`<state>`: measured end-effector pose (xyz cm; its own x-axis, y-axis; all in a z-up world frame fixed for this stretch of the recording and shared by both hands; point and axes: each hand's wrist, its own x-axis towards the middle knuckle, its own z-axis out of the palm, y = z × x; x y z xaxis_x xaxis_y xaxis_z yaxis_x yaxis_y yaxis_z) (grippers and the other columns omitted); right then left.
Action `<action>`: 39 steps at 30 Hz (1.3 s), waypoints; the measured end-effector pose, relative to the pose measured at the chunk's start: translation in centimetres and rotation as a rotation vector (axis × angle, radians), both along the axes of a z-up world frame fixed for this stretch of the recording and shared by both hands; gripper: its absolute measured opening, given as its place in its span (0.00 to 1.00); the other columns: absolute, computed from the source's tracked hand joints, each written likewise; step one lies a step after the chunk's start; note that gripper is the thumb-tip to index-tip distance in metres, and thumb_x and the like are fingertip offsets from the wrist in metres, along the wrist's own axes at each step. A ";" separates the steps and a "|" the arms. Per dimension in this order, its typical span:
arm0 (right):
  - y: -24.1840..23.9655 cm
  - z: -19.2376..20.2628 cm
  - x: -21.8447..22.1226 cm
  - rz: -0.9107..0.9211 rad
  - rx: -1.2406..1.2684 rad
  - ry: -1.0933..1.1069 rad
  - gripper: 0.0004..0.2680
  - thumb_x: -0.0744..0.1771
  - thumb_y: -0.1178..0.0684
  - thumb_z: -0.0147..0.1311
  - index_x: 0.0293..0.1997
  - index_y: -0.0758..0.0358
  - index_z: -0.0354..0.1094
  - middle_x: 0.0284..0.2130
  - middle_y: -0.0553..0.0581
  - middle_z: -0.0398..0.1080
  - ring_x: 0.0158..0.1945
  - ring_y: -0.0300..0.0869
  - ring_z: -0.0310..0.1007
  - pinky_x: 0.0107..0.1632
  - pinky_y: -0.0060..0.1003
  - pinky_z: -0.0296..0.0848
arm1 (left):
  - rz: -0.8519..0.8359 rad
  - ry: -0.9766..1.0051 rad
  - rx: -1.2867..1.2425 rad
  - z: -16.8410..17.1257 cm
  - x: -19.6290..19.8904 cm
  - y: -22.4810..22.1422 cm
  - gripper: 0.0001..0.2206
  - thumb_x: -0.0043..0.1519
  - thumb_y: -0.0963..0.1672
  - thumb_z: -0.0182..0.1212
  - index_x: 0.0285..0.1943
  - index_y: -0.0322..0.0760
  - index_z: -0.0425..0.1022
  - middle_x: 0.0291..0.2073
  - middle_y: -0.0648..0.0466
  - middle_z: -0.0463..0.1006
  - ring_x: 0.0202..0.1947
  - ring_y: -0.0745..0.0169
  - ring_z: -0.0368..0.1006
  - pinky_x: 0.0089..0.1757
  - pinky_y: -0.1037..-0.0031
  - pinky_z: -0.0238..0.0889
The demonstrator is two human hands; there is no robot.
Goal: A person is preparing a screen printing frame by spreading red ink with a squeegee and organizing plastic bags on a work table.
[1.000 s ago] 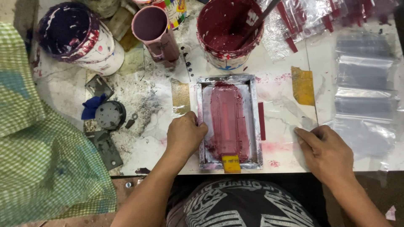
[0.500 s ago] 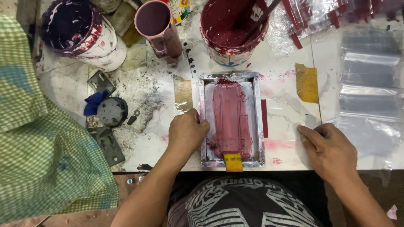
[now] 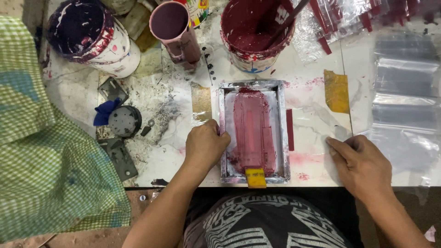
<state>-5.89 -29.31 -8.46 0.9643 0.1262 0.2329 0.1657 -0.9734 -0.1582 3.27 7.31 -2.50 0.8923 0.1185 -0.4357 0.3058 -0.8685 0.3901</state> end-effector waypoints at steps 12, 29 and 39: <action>-0.3 -0.7 -0.2 -0.023 -0.004 0.019 0.11 0.70 0.46 0.58 0.59 0.37 0.77 0.38 0.48 0.69 0.37 0.42 0.70 0.24 0.39 0.65 | -0.015 0.015 0.027 -0.4 0.0 0.1 0.10 0.57 0.47 0.57 0.33 0.36 0.72 0.25 0.50 0.77 0.29 0.47 0.73 0.32 0.59 0.65; 0.3 0.3 0.0 0.041 0.009 -0.089 0.09 0.70 0.49 0.60 0.56 0.44 0.79 0.35 0.50 0.69 0.35 0.42 0.69 0.25 0.36 0.61 | 0.006 0.027 0.006 0.2 -0.1 -0.1 0.10 0.58 0.48 0.57 0.33 0.37 0.72 0.26 0.50 0.77 0.30 0.48 0.73 0.32 0.59 0.65; 2.0 0.1 -1.6 0.108 0.140 -0.086 0.15 0.67 0.54 0.57 0.62 0.53 0.74 0.42 0.56 0.70 0.37 0.45 0.69 0.27 0.38 0.69 | -0.054 -0.213 -0.093 2.9 -3.1 1.8 0.22 0.63 0.50 0.54 0.66 0.40 0.67 0.55 0.47 0.75 0.51 0.48 0.73 0.46 0.52 0.71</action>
<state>-7.46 -27.34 -8.39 0.9228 0.1882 0.3361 0.2863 -0.9188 -0.2716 0.21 9.14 0.38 0.9691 0.0359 -0.2439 0.1618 -0.8390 0.5196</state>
